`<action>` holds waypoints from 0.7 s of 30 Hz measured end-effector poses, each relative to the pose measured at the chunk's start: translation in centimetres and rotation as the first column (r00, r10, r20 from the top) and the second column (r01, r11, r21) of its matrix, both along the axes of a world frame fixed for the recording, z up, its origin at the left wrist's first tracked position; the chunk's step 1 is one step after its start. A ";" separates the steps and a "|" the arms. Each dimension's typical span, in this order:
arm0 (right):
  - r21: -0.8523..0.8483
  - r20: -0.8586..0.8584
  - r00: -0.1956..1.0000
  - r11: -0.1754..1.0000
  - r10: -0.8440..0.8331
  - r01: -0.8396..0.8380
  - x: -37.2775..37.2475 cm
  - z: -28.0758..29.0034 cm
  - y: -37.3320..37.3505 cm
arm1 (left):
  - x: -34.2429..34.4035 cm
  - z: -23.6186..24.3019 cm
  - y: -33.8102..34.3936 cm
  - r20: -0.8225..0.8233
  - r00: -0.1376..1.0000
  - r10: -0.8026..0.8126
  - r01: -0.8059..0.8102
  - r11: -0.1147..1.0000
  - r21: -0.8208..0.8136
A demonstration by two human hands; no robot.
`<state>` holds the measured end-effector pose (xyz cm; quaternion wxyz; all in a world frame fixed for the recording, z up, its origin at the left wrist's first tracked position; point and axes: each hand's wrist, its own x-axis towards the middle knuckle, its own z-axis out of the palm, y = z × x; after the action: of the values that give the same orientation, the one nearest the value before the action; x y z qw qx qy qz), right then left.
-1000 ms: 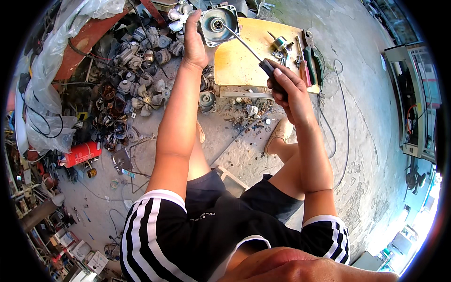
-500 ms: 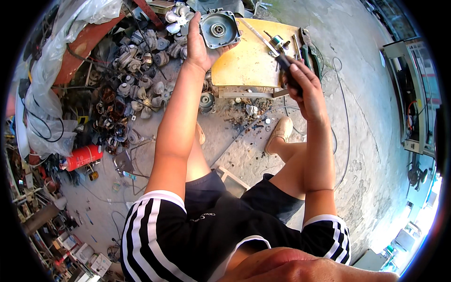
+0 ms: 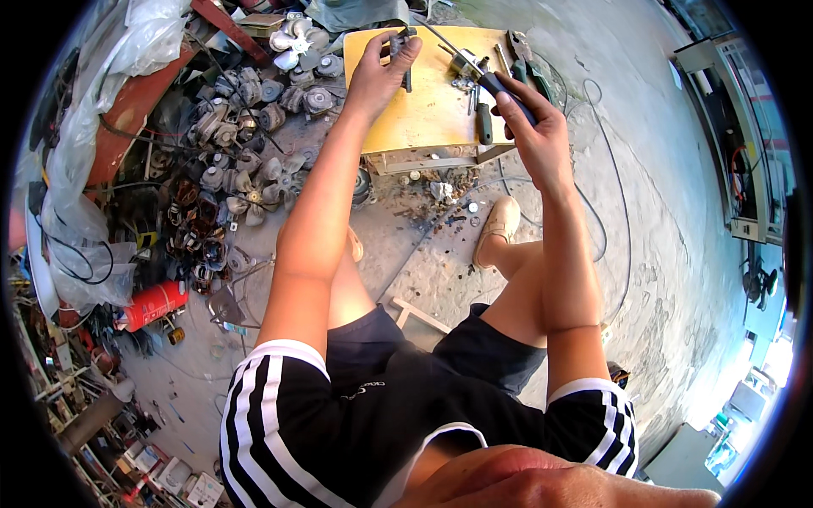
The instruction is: The person disassembles and reassembles a metal alternator on a small table, using a screwdriver to remove internal components and a wrench to tighten bolts on the exterior housing.
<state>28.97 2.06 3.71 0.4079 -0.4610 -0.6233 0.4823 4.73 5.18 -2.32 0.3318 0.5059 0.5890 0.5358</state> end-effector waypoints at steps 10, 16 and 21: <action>0.115 0.112 0.991 0.992 -0.070 0.057 1.5 -0.4 0.8 | 1.9 -0.3 1.4 -0.371 0.903 0.216 -0.194 0.976 0.097; 0.091 0.120 0.990 0.994 -0.079 0.068 2.0 0.0 0.7 | 2.3 -0.3 1.5 -0.326 0.926 0.189 -0.165 0.981 0.100; 0.091 0.051 0.992 0.990 -0.112 0.107 1.9 0.2 0.9 | 2.6 -0.8 1.5 -0.397 0.898 0.190 -0.130 0.976 0.173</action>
<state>30.90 2.96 3.88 0.4363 -0.4892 -0.6289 0.4181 7.29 6.68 -3.17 0.1184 0.5793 0.6456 0.4833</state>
